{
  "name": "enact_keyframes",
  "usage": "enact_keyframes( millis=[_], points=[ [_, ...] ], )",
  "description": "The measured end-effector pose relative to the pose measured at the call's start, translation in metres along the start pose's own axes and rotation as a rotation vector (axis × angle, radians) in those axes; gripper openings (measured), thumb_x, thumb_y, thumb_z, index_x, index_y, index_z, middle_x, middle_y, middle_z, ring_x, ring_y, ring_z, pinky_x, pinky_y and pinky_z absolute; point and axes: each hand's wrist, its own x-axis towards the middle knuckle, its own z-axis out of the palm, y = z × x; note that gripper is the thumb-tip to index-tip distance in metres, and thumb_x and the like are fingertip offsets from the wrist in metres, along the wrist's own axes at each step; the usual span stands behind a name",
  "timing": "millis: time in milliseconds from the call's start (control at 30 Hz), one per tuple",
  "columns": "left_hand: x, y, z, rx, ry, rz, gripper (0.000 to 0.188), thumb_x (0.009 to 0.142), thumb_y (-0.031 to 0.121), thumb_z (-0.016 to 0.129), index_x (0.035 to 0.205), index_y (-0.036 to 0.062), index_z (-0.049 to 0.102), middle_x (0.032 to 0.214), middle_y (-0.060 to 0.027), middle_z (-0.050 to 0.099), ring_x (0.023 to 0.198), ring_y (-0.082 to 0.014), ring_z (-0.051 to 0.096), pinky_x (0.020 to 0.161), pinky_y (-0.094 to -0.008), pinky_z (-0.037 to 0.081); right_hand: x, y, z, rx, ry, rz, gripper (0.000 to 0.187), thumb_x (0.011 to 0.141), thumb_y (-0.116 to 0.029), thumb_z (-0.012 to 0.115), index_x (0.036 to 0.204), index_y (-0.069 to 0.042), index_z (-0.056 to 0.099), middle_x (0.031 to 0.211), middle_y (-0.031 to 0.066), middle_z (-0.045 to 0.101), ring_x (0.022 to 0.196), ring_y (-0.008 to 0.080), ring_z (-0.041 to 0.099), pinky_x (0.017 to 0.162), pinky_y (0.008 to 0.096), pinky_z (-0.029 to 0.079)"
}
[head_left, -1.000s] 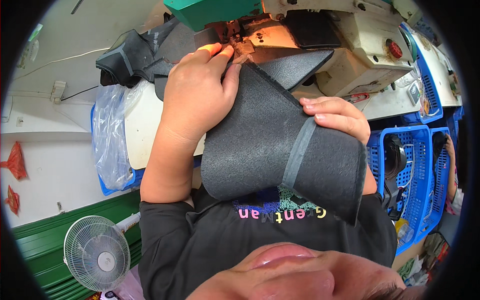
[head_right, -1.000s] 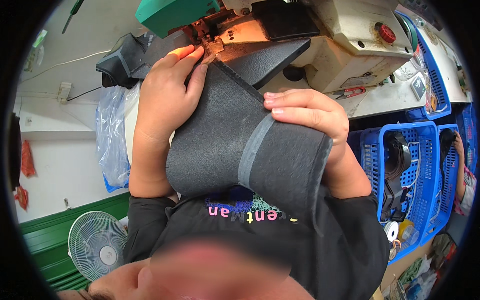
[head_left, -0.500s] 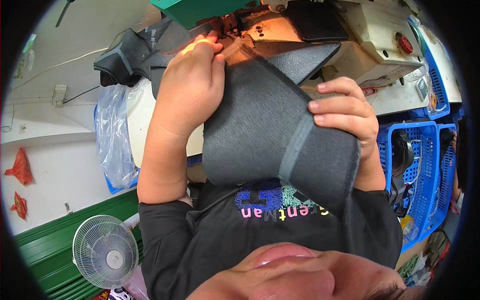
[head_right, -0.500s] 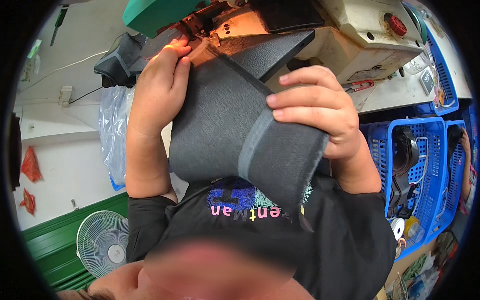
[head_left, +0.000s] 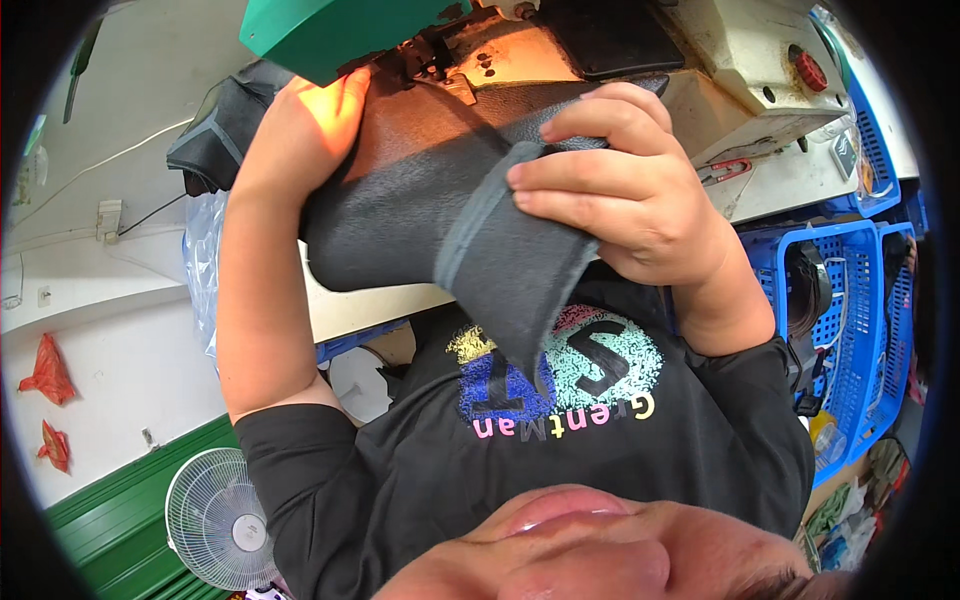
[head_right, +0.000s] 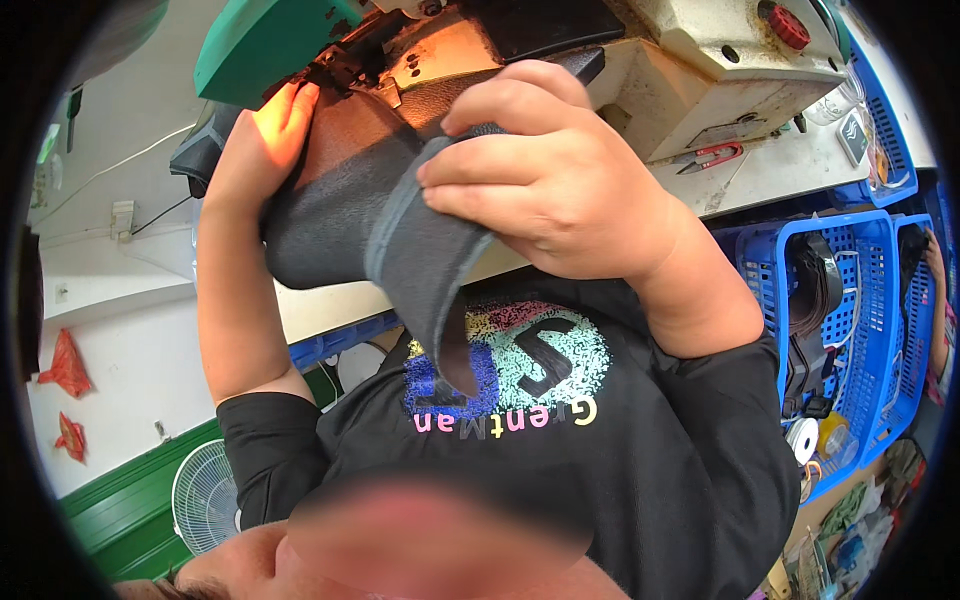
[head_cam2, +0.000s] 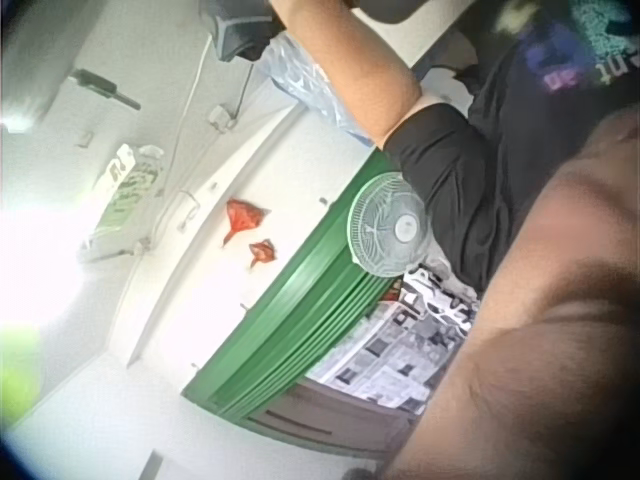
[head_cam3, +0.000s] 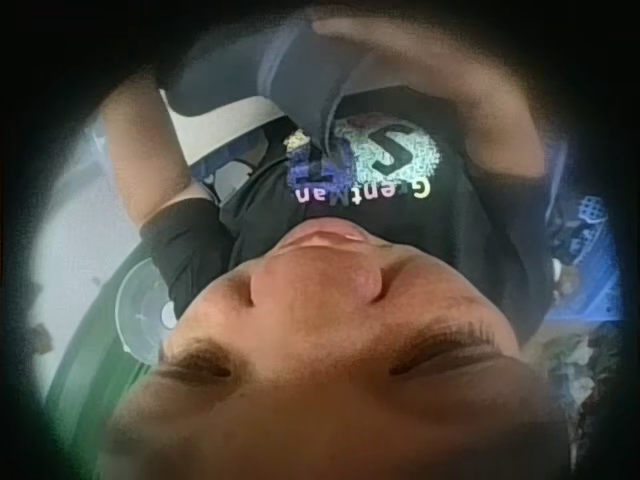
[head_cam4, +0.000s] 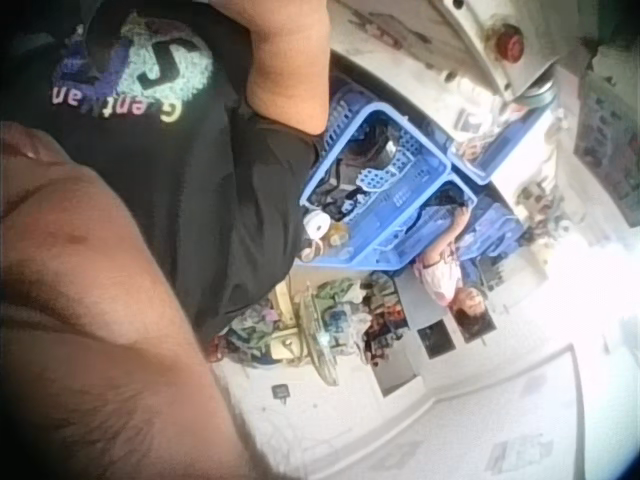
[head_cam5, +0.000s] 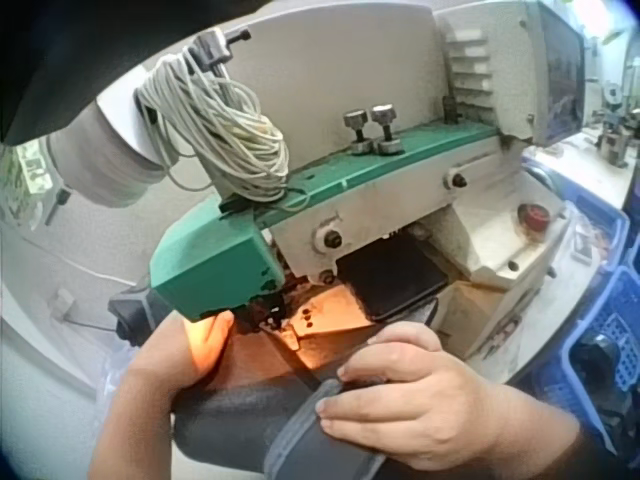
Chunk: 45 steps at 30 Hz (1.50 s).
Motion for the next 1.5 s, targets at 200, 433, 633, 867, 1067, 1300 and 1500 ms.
enact_keyframes(
  millis=[200, 433, 633, 867, 1067, 1300, 1500],
  points=[
    [0.014, -0.041, -0.010, -0.120, -0.059, 0.041, 0.033, 0.103, 0.023, 0.051, 0.122, 0.0006, 0.065, 0.115, -0.0229, 0.069, 0.109, -0.0397, 0.064, 0.093, -0.0421, 0.049, 0.020, -0.005, 0.017, -0.037, -0.003, 0.065, 0.041, 0.067, -0.024, 0.075, 0.104, -0.007, 0.073, 0.111, 0.0003, 0.072, 0.104, 0.0267, 0.062, 0.095, 0.0460, 0.044],
    [0.019, -0.021, -0.016, 0.065, -0.125, -0.028, 0.035, 0.104, 0.025, 0.048, 0.122, 0.0014, 0.066, 0.116, -0.0213, 0.069, 0.110, -0.0373, 0.064, 0.095, -0.0418, 0.049, 0.020, -0.009, 0.030, -0.268, -0.038, 0.257, 0.057, 0.074, -0.057, 0.073, 0.112, -0.014, 0.072, 0.113, -0.0038, 0.069, 0.108, 0.0253, 0.058, 0.103, 0.0465, 0.040],
    [0.036, -0.042, -0.058, 0.281, -0.303, -0.275, 0.036, 0.104, 0.026, 0.046, 0.122, 0.0021, 0.066, 0.117, -0.0200, 0.070, 0.111, -0.0352, 0.064, 0.096, -0.0415, 0.049, 0.034, -0.017, 0.029, -0.248, -0.090, 0.246, 0.063, 0.076, -0.063, 0.070, 0.116, -0.015, 0.072, 0.115, -0.0025, 0.068, 0.112, 0.0257, 0.055, 0.110, 0.0487, 0.035],
    [-0.048, 0.054, -0.088, -0.279, -0.147, -0.163, 0.054, 0.106, 0.039, 0.035, 0.122, -0.0001, 0.068, 0.126, -0.0220, 0.068, 0.121, -0.0339, 0.062, 0.105, -0.0414, 0.044, 0.026, -0.014, 0.028, -0.295, -0.118, 0.327, 0.063, 0.079, -0.064, 0.068, 0.116, -0.014, 0.073, 0.117, -0.0021, 0.068, 0.113, 0.0261, 0.054, 0.112, 0.0494, 0.034],
    [-0.077, 0.088, -0.029, -0.383, 0.058, -0.032, 0.021, 0.090, 0.015, 0.063, 0.100, -0.0013, 0.071, 0.116, -0.0200, 0.071, 0.116, -0.0394, 0.063, 0.105, -0.0463, 0.045, 0.024, -0.012, 0.032, -0.300, -0.064, 0.278, 0.057, 0.082, -0.060, 0.068, 0.111, -0.012, 0.076, 0.111, -0.0036, 0.070, 0.115, 0.0242, 0.055, 0.109, 0.0483, 0.033],
    [-0.056, 0.095, -0.006, -0.064, 0.318, -0.012, 0.018, 0.076, 0.010, 0.076, 0.092, 0.0019, 0.071, 0.105, -0.0144, 0.073, 0.084, -0.0313, 0.066, 0.081, -0.0390, 0.053, 0.021, -0.011, 0.029, -0.225, -0.053, 0.235, 0.058, 0.075, -0.057, 0.075, 0.118, -0.018, 0.075, 0.118, -0.0053, 0.070, 0.120, 0.0233, 0.054, 0.109, 0.0475, 0.034],
    [-0.042, 0.061, -0.010, -0.086, 0.220, 0.074, 0.019, 0.077, 0.012, 0.079, 0.090, 0.0017, 0.071, 0.112, -0.0109, 0.074, 0.091, -0.0279, 0.065, 0.086, -0.0375, 0.052, 0.021, -0.011, 0.029, -0.215, -0.066, 0.248, 0.055, 0.076, -0.057, 0.075, 0.116, -0.019, 0.075, 0.120, -0.0078, 0.069, 0.121, 0.0230, 0.053, 0.109, 0.0474, 0.034]
  ],
)
